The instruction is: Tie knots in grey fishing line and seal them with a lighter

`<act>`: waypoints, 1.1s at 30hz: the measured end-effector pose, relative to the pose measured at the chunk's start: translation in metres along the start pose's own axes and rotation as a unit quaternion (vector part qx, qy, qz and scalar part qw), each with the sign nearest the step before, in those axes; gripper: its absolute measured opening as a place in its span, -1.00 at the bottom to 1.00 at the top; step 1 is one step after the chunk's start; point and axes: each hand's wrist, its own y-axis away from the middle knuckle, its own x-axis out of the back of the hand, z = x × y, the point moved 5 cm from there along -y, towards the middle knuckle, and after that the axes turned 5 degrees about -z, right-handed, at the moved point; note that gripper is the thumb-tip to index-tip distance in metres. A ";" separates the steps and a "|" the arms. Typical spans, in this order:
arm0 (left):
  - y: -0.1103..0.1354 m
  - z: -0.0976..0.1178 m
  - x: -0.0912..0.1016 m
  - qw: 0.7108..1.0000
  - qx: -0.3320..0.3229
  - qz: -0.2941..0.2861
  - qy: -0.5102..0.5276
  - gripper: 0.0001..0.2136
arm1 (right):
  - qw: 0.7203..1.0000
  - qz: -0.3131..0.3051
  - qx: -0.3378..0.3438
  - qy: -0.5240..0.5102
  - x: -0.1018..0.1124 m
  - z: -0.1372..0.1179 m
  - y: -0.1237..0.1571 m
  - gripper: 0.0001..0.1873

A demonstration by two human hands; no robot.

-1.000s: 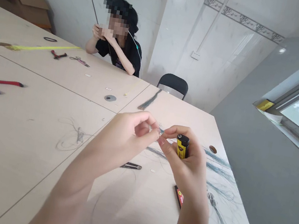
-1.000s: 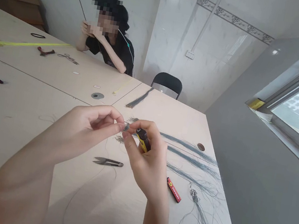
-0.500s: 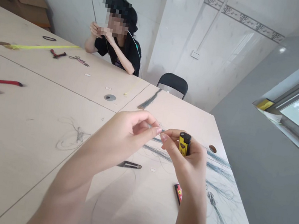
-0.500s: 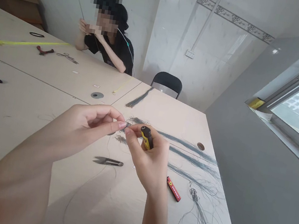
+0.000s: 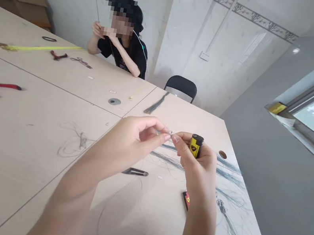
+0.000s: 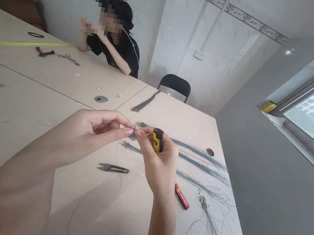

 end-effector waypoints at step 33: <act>-0.002 0.004 -0.002 0.996 0.004 0.051 -0.070 -0.81 | 0.997 -0.017 0.033 0.069 -0.001 -0.005 0.000 -0.85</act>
